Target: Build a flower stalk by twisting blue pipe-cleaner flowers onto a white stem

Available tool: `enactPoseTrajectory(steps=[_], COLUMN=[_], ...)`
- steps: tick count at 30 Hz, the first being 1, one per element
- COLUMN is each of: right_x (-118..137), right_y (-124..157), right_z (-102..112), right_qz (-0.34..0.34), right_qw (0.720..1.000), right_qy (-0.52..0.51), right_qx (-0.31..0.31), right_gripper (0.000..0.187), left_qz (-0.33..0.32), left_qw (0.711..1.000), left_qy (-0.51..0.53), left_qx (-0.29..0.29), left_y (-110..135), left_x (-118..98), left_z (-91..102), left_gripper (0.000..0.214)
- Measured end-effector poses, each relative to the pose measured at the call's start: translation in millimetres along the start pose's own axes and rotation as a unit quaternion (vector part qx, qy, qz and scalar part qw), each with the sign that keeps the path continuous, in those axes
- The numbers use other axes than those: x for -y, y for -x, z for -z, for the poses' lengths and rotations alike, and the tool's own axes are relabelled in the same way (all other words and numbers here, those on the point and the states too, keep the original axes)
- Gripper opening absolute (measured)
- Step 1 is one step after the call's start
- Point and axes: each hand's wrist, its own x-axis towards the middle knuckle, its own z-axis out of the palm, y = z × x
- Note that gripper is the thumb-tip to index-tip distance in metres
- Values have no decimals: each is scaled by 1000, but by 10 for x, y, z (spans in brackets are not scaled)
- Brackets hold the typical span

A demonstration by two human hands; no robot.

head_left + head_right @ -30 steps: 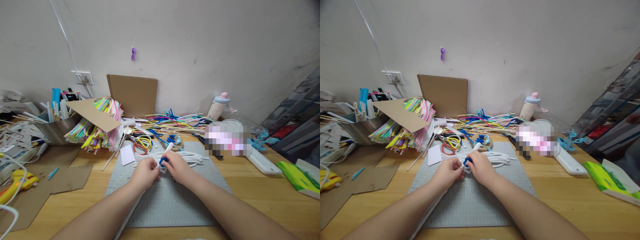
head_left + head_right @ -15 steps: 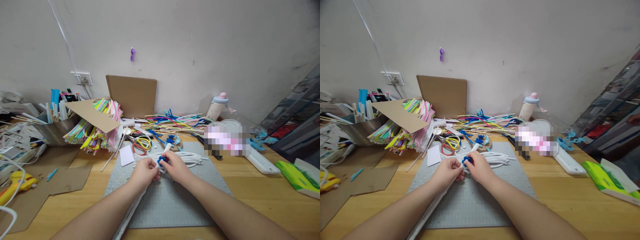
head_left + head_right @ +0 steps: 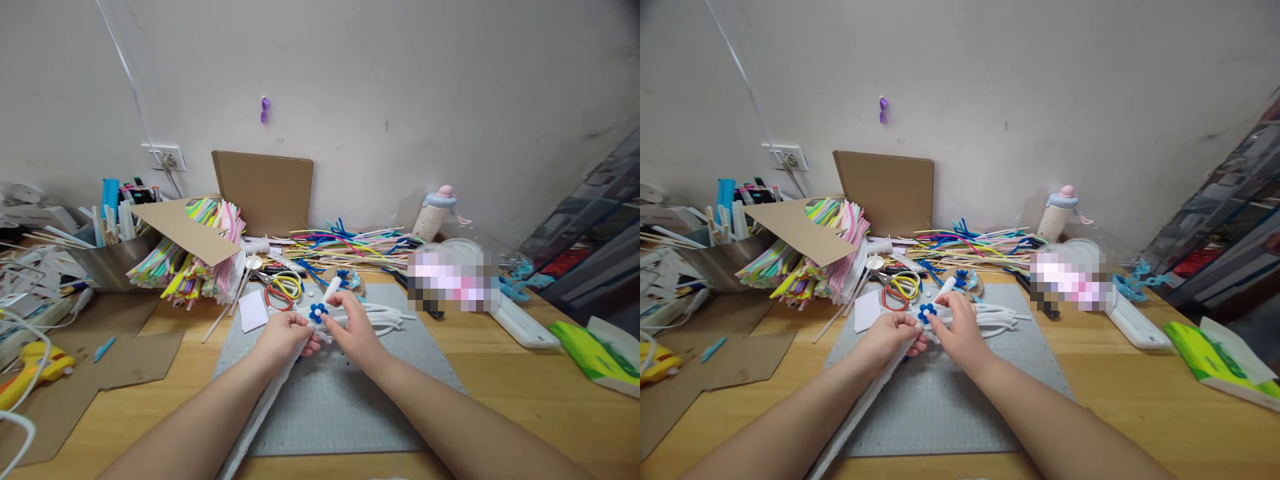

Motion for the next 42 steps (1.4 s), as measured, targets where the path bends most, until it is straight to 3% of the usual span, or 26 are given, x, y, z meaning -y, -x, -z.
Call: enactPoseTrajectory(steps=[2,3,6,8,11,14,18,21,23,26,30,37,42], right_x=[47,75,140,147,109,78,145,230,248,190,69,-2,-103], right_y=[15,28,85,122,154,163,162,122,69,-15,-48,-10,-36], right_z=[47,67,55,-27,-194,-284,-187,-26,62,102,25,-107,-186], right_qz=[18,36,98,122,139,135,140,125,88,8,-107,-119,-181], right_qw=[1000,999,979,959,950,945,940,936,945,973,975,980,961], right_qy=[-12,-18,-10,21,79,128,119,30,-34,-76,-115,-94,-163], right_qx=[-20,4,177,255,267,270,286,328,312,218,160,131,132], right_gripper=[12,8,8,12,21,16,10,11,14,15,13,9,13], left_qz=[-8,-11,-25,-38,-40,-33,-27,-14,-11,-7,14,27,25], left_qw=[999,998,997,996,996,997,998,998,999,999,999,999,998], left_qy=[11,16,8,2,6,10,20,28,26,19,27,41,58], left_qx=[-42,-55,-72,-75,-76,-75,-56,-50,-44,-28,-9,10,30], left_y=[-19,-30,-58,-67,-72,-75,-86,-93,-92,-84,-76,-86,-93], left_x=[-56,-86,-154,-167,-160,-150,-140,-122,-102,-68,-27,3,22], left_z=[61,99,201,236,240,232,236,231,214,175,132,113,115], left_gripper=[22,22,22,22,22,21,20,20,19,21,21,17,16])
